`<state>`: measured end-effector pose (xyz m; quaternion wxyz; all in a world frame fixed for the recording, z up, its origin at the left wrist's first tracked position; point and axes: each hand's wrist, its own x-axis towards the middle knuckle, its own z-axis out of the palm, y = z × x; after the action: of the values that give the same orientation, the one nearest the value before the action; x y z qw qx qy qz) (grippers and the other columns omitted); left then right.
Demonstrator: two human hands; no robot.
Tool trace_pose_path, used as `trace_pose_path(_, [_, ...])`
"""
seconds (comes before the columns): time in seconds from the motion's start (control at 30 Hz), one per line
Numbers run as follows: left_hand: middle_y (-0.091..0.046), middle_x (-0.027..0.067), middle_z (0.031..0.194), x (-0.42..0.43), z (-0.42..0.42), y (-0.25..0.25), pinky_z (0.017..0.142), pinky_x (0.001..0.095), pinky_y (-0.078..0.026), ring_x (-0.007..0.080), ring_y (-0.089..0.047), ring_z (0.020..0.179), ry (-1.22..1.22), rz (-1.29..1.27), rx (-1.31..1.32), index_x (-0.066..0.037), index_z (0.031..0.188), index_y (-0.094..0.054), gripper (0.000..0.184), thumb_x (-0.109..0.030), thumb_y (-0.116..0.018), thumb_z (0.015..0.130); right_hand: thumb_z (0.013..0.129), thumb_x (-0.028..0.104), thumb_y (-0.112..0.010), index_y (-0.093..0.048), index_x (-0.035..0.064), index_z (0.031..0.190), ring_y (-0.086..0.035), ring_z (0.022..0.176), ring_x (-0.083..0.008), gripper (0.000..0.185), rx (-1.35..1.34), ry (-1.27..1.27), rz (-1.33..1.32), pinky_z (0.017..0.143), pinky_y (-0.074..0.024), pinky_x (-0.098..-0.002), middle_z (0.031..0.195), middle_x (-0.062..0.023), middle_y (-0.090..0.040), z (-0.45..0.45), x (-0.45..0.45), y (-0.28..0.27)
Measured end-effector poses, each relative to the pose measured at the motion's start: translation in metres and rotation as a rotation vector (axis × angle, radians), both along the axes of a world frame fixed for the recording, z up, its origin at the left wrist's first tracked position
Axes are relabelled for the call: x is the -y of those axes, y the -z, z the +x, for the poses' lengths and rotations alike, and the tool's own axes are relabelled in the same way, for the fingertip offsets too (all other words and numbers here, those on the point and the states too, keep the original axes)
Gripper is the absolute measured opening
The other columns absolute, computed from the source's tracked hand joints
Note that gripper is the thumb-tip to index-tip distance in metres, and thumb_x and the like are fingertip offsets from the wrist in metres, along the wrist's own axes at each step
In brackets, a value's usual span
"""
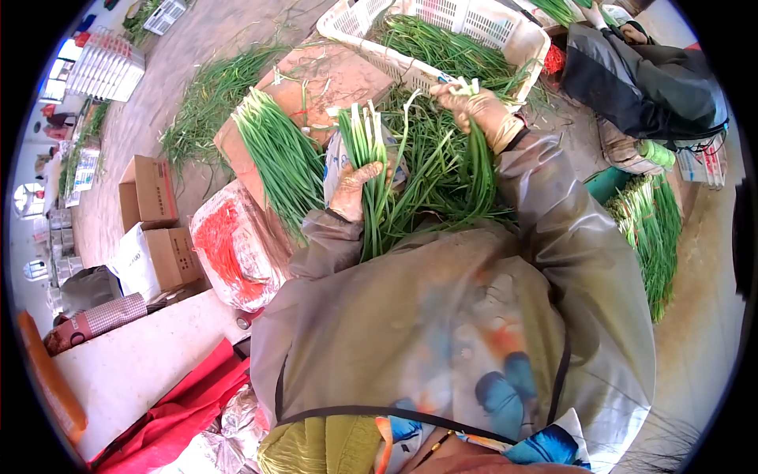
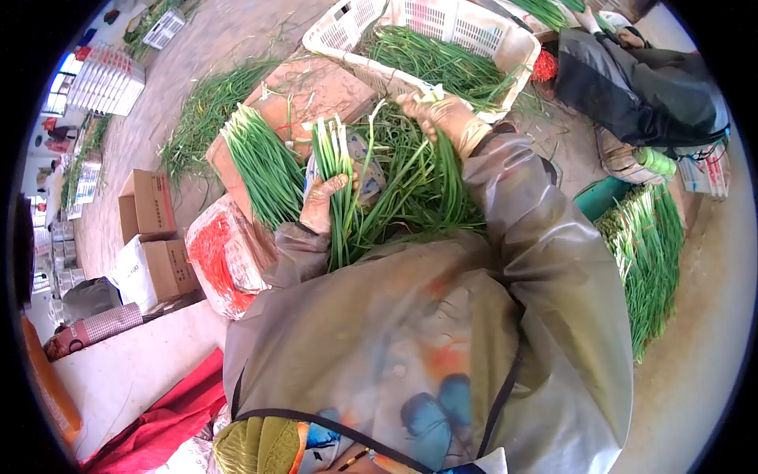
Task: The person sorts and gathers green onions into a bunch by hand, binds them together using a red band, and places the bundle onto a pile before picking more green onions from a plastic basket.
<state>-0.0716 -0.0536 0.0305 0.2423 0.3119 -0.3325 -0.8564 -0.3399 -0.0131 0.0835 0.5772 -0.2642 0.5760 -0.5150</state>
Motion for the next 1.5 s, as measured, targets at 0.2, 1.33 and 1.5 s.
trace_pose_path(0.2, [-0.061, 0.0080, 0.091, -0.001, -0.001, 0.000, 0.064, 0.0289, -0.051, 0.0173, -0.060, 0.078, -0.017, 0.034, -0.011, -0.003, 0.107, -0.055, 0.036, -0.013, -0.068, 0.074, 0.074, 0.022, -0.072, -0.065, 0.0072, 0.088, -0.039, 0.042, -0.0071, 0.022, -0.069, 0.212, -0.016, 0.038, -0.0321, -0.0228, 0.054, 0.0016, -0.048, 0.003, 0.003, -0.002])
trace_pose_path(1.33, [-0.060, 0.0052, 0.103, -0.019, -0.018, 0.020, 0.082, 0.0298, -0.044, 0.0169, -0.057, 0.090, 0.039, -0.366, -0.082, -0.002, 0.118, -0.047, 0.057, -0.002, -0.071, 0.067, 0.073, 0.031, -0.072, -0.067, 0.0073, 0.084, -0.041, 0.044, -0.0085, 0.027, -0.076, -0.094, 0.044, 0.041, -0.0343, -0.0222, 0.053, -0.0001, -0.051, 0.027, 0.012, 0.012])
trace_pose_path(1.5, [-0.062, 0.0094, 0.102, -0.014, -0.002, -0.006, 0.077, 0.0309, -0.047, 0.0187, -0.060, 0.088, 0.013, -0.260, -0.026, -0.003, 0.115, -0.050, 0.046, -0.019, -0.067, 0.076, 0.083, 0.026, -0.062, -0.065, 0.0077, 0.092, -0.055, 0.060, -0.0135, 0.021, -0.721, 0.138, -0.286, 0.060, -0.0476, -0.0259, 0.076, -0.0041, -0.064, -0.024, 0.018, 0.013])
